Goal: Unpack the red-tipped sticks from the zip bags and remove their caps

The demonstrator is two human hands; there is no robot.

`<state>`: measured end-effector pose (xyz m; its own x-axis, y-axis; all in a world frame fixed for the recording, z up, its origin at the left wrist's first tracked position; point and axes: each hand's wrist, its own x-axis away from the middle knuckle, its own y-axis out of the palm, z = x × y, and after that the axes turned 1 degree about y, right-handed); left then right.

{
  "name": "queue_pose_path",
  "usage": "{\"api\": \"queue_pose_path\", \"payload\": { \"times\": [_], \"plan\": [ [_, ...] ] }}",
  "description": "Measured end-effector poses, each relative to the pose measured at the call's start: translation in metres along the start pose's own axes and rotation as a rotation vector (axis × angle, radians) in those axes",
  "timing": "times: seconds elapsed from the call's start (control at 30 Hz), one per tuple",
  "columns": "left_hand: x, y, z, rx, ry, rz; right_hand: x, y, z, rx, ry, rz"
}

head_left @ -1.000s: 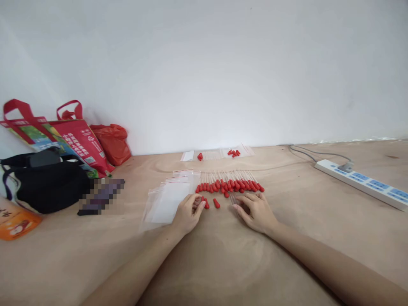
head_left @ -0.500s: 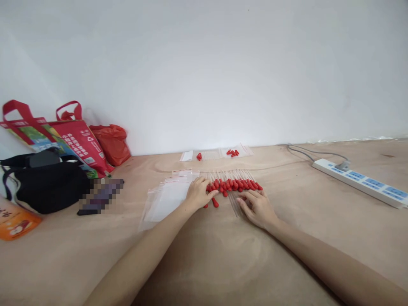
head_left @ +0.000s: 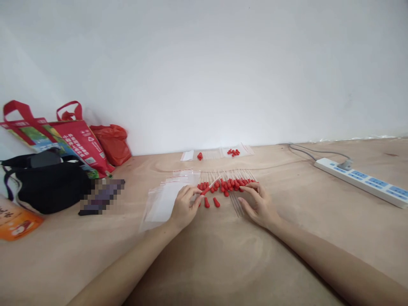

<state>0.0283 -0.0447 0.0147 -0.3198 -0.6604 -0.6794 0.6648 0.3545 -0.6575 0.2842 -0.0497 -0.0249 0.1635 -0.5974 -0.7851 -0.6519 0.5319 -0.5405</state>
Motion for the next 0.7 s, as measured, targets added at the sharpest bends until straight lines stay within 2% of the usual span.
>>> {"api": "queue_pose_path", "payload": {
  "times": [0.07,0.27,0.47,0.7],
  "plan": [
    [0.009,-0.001,0.002,0.036,0.047,-0.022,0.000,-0.001,-0.002,0.016,-0.066,-0.013],
    [0.018,0.007,0.008,0.029,0.188,-0.120,-0.003,-0.009,-0.014,0.080,-0.271,-0.169],
    [0.019,0.005,0.011,0.036,0.195,-0.157,-0.004,-0.008,-0.023,0.076,-0.254,-0.231],
    [0.017,0.005,0.015,0.020,0.230,-0.212,-0.002,-0.005,-0.025,0.034,-0.252,-0.204]
  ]
}}
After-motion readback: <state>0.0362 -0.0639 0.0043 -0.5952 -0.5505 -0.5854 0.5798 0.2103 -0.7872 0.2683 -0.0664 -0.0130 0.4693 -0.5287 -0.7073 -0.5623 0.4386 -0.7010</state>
